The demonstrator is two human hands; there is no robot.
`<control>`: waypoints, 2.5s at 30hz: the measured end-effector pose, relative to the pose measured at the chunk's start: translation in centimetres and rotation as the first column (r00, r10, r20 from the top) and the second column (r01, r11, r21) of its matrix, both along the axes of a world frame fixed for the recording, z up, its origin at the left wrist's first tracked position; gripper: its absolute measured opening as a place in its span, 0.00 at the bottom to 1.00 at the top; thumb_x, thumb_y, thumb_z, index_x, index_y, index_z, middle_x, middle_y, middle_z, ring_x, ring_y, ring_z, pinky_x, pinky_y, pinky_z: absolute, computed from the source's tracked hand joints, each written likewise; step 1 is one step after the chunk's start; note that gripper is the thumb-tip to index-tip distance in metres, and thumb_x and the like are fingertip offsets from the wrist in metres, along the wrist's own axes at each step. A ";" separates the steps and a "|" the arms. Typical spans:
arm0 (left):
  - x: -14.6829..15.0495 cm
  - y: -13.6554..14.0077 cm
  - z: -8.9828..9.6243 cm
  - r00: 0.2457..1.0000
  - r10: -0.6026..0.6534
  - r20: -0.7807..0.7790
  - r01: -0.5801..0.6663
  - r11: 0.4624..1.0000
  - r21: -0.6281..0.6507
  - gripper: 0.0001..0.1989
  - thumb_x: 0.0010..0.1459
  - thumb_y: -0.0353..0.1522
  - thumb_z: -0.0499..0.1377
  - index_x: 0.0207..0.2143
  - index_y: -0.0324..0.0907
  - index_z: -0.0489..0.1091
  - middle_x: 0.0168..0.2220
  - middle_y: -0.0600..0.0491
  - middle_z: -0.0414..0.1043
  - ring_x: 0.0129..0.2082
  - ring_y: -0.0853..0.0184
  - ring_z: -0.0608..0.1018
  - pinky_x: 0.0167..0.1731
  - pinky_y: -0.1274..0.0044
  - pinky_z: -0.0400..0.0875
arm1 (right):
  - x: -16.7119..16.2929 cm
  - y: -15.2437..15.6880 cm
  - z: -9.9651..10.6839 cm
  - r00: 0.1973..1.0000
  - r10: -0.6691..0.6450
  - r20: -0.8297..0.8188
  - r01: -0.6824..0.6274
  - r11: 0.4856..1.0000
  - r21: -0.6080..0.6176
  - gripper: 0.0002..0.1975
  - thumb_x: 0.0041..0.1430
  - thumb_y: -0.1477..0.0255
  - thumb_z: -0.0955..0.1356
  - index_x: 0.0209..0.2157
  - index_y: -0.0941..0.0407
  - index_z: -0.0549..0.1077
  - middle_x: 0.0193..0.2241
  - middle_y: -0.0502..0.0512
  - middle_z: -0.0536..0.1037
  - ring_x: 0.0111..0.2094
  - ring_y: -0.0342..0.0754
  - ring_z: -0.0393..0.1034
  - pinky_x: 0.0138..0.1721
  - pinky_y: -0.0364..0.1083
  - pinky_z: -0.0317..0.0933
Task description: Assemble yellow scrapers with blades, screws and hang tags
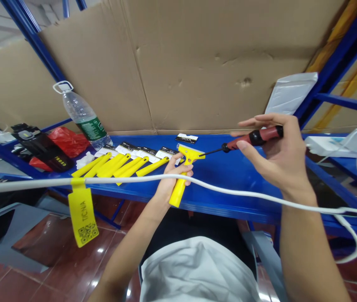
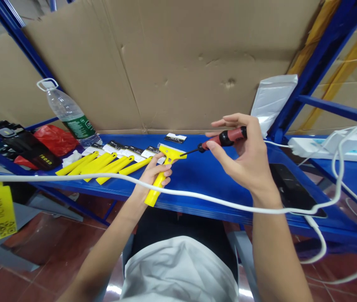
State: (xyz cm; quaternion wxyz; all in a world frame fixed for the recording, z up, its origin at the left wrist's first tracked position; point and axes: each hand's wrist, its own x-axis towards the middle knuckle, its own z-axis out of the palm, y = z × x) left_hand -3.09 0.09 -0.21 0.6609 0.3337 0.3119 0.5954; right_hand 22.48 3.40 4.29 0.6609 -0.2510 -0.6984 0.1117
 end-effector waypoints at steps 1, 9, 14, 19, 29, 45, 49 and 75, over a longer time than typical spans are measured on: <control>0.0 0.0 0.0 1.000 0.001 0.000 -0.001 1.000 -0.002 0.37 0.49 0.25 0.77 0.57 0.47 0.65 0.40 0.54 0.76 0.26 0.75 0.76 0.20 0.86 0.65 | 0.1 0.1 0.0 0.999 0.051 0.020 -0.050 0.999 -0.009 0.33 0.58 0.65 0.83 0.61 0.42 0.72 0.58 0.56 0.83 0.50 0.59 0.87 0.56 0.65 0.83; 0.2 0.0 0.4 1.000 0.025 -0.009 -0.025 0.999 -0.026 0.41 0.47 0.24 0.77 0.60 0.46 0.65 0.43 0.51 0.78 0.25 0.74 0.76 0.20 0.84 0.66 | 0.0 0.0 -0.1 0.999 0.018 0.036 -0.018 1.000 0.001 0.33 0.57 0.62 0.84 0.61 0.40 0.74 0.57 0.55 0.84 0.48 0.61 0.88 0.55 0.66 0.83; 0.2 0.0 0.4 1.000 0.021 -0.006 -0.021 0.999 -0.024 0.42 0.46 0.24 0.77 0.60 0.46 0.64 0.43 0.50 0.78 0.25 0.74 0.76 0.19 0.84 0.64 | -0.1 -0.2 0.0 0.994 -0.110 0.018 0.109 0.993 0.040 0.28 0.57 0.62 0.84 0.56 0.42 0.77 0.44 0.51 0.85 0.47 0.62 0.86 0.52 0.65 0.82; 0.0 0.0 0.2 1.000 0.014 -0.014 -0.015 1.000 -0.013 0.40 0.48 0.25 0.77 0.60 0.46 0.65 0.43 0.51 0.77 0.26 0.74 0.77 0.20 0.85 0.66 | 0.0 -0.6 0.4 0.994 0.097 0.049 -0.095 0.995 -0.034 0.33 0.60 0.64 0.82 0.63 0.42 0.72 0.59 0.55 0.84 0.52 0.60 0.87 0.55 0.66 0.83; 0.1 0.1 0.1 1.000 0.020 -0.007 -0.020 1.000 -0.016 0.40 0.47 0.25 0.78 0.59 0.46 0.65 0.43 0.51 0.78 0.25 0.74 0.76 0.20 0.85 0.64 | 0.0 -0.2 0.1 0.999 -0.033 0.036 0.032 0.999 0.012 0.28 0.58 0.66 0.83 0.57 0.42 0.75 0.43 0.49 0.87 0.46 0.59 0.87 0.53 0.63 0.81; 0.1 0.2 0.1 1.000 0.027 -0.011 -0.027 1.000 -0.014 0.41 0.46 0.25 0.77 0.59 0.46 0.65 0.41 0.52 0.77 0.25 0.74 0.76 0.19 0.84 0.64 | 0.2 -0.8 0.4 0.987 -0.104 0.123 0.101 0.994 0.032 0.32 0.57 0.68 0.83 0.60 0.45 0.75 0.46 0.53 0.86 0.48 0.59 0.86 0.45 0.56 0.80; 0.1 0.2 0.3 0.999 0.045 -0.015 -0.045 0.999 -0.015 0.40 0.47 0.24 0.77 0.59 0.45 0.64 0.42 0.51 0.78 0.25 0.74 0.76 0.19 0.85 0.66 | 0.2 -1.0 0.4 0.987 0.074 0.139 -0.066 0.996 -0.066 0.35 0.62 0.65 0.81 0.66 0.42 0.68 0.52 0.54 0.87 0.53 0.61 0.85 0.54 0.63 0.82; 0.1 0.2 -0.1 0.999 0.027 -0.026 -0.027 1.000 0.000 0.39 0.47 0.26 0.78 0.58 0.47 0.65 0.42 0.51 0.79 0.25 0.74 0.76 0.20 0.84 0.65 | 0.3 -1.0 0.5 0.991 -0.017 0.130 0.023 0.999 -0.042 0.28 0.63 0.65 0.81 0.61 0.44 0.72 0.49 0.54 0.87 0.51 0.60 0.86 0.52 0.62 0.82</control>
